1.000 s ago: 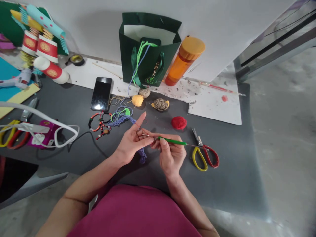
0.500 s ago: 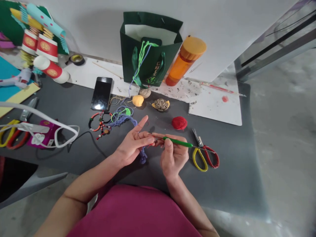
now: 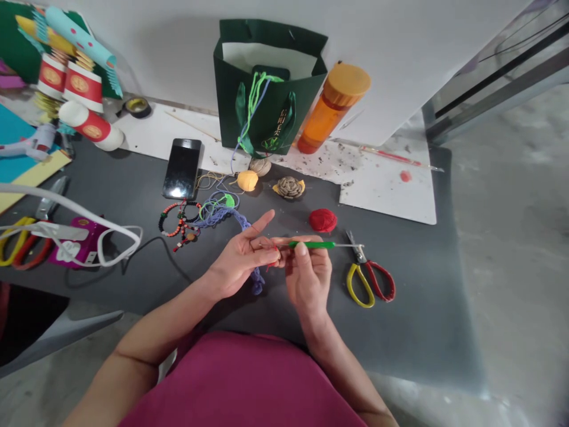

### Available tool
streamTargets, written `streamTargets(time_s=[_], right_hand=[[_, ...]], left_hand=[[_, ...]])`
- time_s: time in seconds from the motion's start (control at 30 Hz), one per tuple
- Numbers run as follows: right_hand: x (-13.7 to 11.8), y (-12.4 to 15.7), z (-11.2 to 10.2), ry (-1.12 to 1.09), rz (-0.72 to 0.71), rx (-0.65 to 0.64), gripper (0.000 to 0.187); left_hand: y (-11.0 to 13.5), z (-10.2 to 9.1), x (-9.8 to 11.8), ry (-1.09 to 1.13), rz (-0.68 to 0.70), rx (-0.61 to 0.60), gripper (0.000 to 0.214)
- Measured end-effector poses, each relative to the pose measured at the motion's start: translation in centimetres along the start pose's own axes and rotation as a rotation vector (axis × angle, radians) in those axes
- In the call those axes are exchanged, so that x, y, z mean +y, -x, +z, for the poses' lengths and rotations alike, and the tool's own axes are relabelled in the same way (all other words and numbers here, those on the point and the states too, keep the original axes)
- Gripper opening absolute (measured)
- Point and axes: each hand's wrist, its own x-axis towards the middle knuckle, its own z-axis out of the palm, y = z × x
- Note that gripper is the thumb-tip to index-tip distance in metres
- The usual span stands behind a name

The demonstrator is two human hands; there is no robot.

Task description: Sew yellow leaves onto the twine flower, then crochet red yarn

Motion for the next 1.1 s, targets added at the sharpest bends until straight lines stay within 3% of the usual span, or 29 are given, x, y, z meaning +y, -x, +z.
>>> streamTargets(time_s=[0.3, 0.37, 0.53, 0.6, 0.8, 0.93, 1.1], right_hand=[[0.2, 0.4, -0.7, 0.21, -0.224, -0.011, 0.009], [0.1, 0.5, -0.9, 0.313, -0.343, -0.04, 0.007], [0.1, 0.5, -1.2, 0.557, -0.66, -0.13, 0.024], [0.1, 0.6, -1.1, 0.532, -0.631, -0.097, 0.021], [0.6, 1.1, -0.9, 0.312, -0.358, 0.091, 0.005], [0.3, 1.0, -0.8, 0.197, -0.288, 0.068, 0.005], [-0.6, 0.1, -0.4, 0.041, -0.116, 0.026, 0.015]], left_hand=[[0.0, 0.1, -0.1, -0.09, 0.134, 0.081, 0.072], [-0.1, 0.0, -0.2, -0.082, 0.138, 0.084, 0.076], [-0.1, -0.1, -0.3, 0.0, 0.073, 0.046, 0.083], [-0.2, -0.1, -0.2, 0.041, 0.028, 0.027, 0.081], [-0.2, -0.2, 0.2, 0.065, -0.054, 0.023, 0.079], [-0.2, -0.2, 0.4, 0.062, -0.061, 0.025, 0.077], [-0.3, -0.3, 0.3, 0.06, -0.069, -0.011, 0.06]])
